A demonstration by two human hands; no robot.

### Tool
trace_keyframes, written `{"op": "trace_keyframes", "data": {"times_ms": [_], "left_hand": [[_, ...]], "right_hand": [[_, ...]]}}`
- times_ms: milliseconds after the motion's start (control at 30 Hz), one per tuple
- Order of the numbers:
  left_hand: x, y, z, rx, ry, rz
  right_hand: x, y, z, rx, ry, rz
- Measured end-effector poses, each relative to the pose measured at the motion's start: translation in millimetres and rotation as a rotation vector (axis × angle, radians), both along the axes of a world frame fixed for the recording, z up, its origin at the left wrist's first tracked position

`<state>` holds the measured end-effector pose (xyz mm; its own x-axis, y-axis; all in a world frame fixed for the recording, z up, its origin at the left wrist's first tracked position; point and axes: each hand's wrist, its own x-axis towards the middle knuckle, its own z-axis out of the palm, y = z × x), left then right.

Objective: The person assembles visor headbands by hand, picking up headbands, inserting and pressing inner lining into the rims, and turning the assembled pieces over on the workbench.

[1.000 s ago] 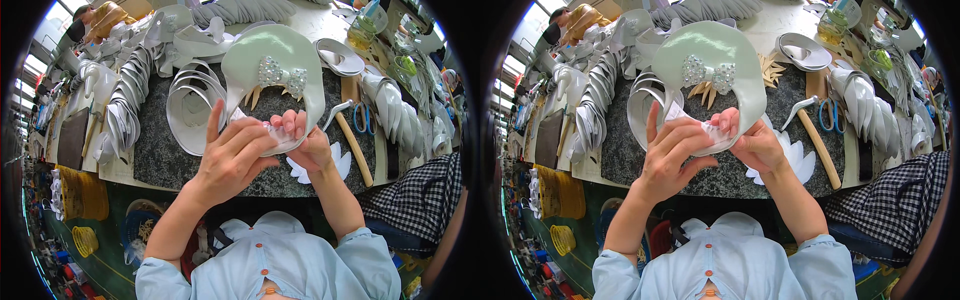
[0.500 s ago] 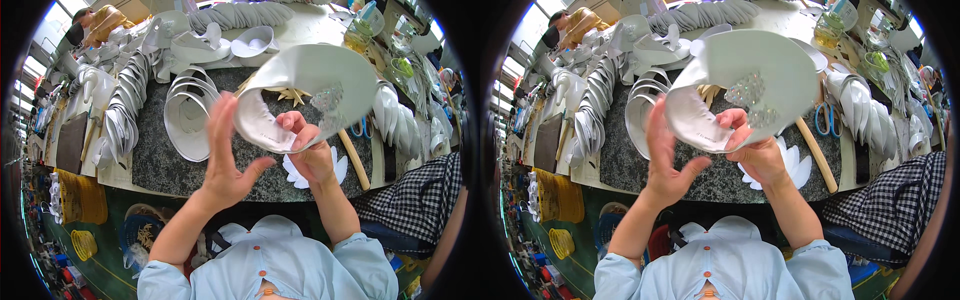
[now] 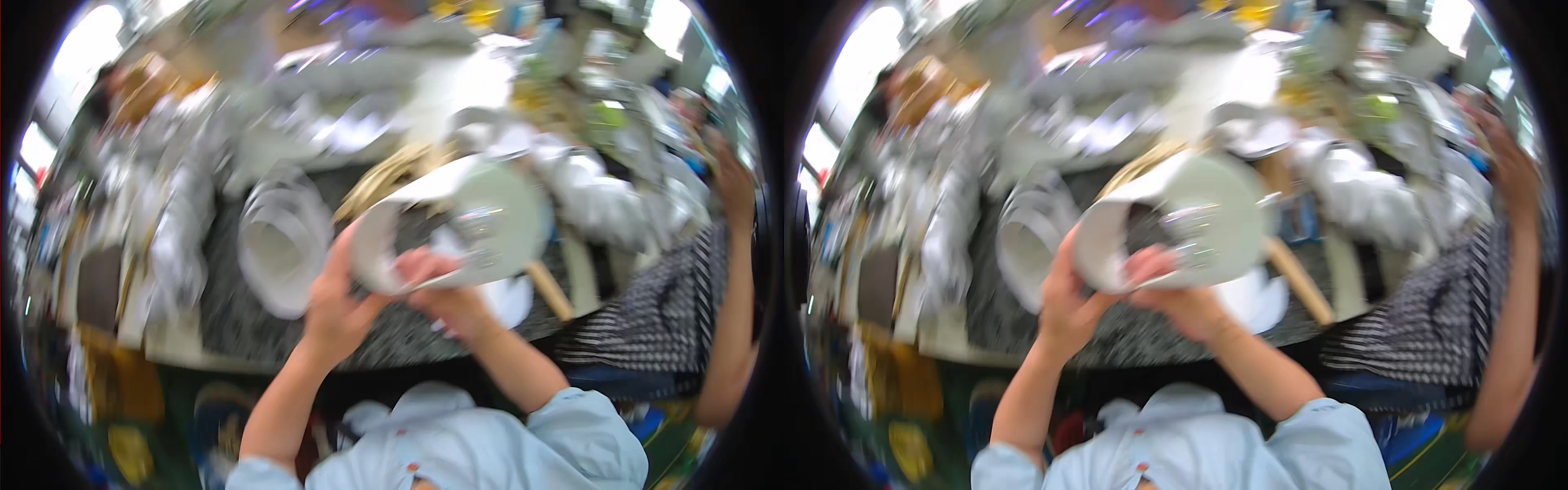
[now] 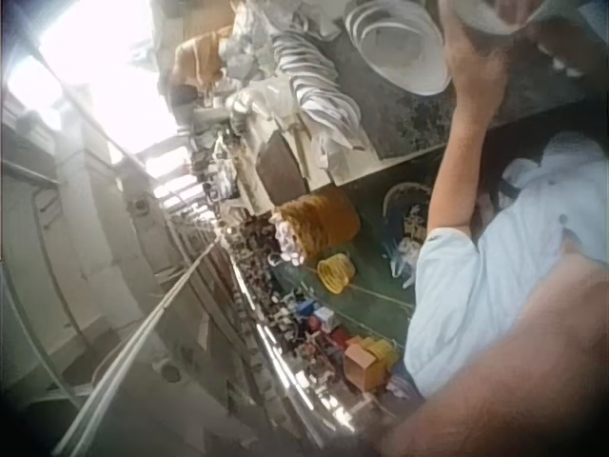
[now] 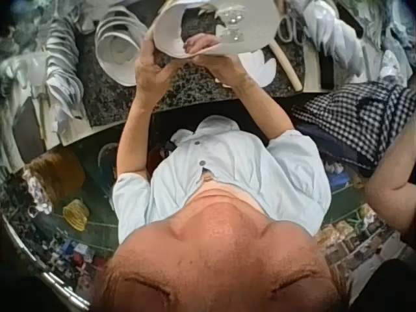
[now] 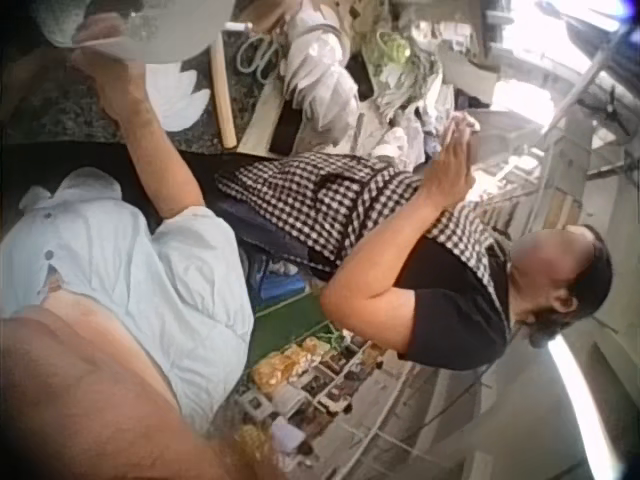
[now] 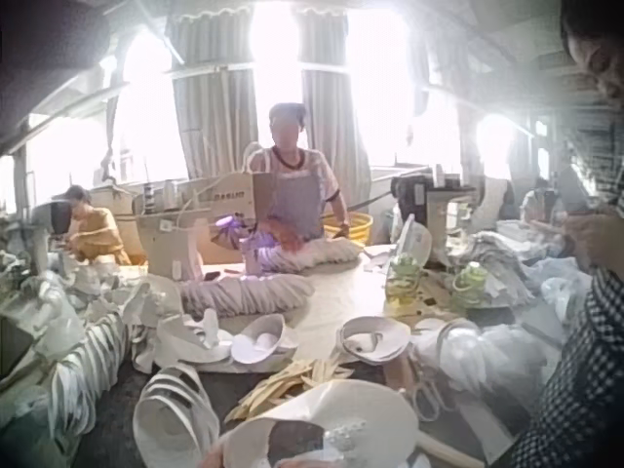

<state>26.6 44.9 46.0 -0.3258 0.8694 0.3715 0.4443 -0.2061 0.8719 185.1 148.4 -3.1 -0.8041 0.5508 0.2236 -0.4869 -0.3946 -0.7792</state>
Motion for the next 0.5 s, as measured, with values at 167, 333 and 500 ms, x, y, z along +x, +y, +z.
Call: {"op": "trace_keyframes", "data": {"times_ms": [167, 333, 500], "left_hand": [[2, -18, -7, 0.078, -0.156, 0.110], [-12, -15, 13, 0.206, 1.086, 0.234], [-4, -22, 18, 0.201, 0.759, -0.091]], "right_hand": [[-15, 2, 13, 0.306, -0.101, 0.019], [1, 10, 30, 0.252, -0.153, -0.031], [4, 0, 49, 0.387, -0.168, 0.036]]}}
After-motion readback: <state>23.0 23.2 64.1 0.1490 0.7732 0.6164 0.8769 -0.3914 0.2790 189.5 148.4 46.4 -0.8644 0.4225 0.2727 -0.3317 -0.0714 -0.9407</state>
